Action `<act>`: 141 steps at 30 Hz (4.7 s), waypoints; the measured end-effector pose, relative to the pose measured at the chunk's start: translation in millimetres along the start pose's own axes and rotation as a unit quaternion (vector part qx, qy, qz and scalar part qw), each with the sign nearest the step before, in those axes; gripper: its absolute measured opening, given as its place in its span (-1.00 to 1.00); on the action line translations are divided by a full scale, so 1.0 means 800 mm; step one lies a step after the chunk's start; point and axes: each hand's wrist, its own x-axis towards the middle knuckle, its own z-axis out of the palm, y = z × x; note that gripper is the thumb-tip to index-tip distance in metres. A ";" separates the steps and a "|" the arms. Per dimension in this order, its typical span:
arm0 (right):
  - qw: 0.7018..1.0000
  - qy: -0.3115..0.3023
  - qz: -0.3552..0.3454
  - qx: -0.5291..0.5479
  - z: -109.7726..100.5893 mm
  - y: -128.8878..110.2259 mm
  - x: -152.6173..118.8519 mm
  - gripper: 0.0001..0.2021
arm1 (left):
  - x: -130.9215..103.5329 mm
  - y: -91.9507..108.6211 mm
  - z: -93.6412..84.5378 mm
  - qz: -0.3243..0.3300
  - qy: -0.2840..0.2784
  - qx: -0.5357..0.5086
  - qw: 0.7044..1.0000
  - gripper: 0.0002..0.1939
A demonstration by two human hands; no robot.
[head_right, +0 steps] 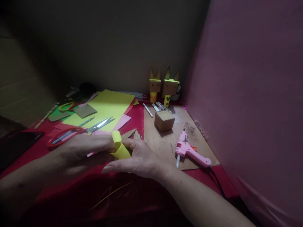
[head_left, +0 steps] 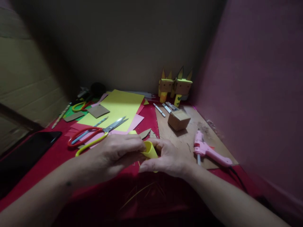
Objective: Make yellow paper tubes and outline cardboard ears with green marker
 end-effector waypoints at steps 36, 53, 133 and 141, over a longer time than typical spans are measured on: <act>0.990 0.113 -0.081 0.014 0.006 0.012 0.004 -0.79 | -0.001 -0.026 0.005 -0.222 0.179 -0.033 0.958 -0.57; 0.969 0.235 -0.041 0.058 0.001 0.034 0.018 -0.72 | -0.001 -0.097 0.024 -0.315 0.126 -0.010 0.940 -0.44; 0.933 0.192 -0.101 -0.288 0.000 0.047 0.028 -0.71 | 0.003 -0.050 0.030 -0.298 0.029 -0.155 0.942 -0.70; 0.934 0.187 -0.109 -0.283 0.000 0.048 0.026 -0.72 | 0.004 -0.048 0.029 -0.244 0.042 -0.048 0.968 -0.77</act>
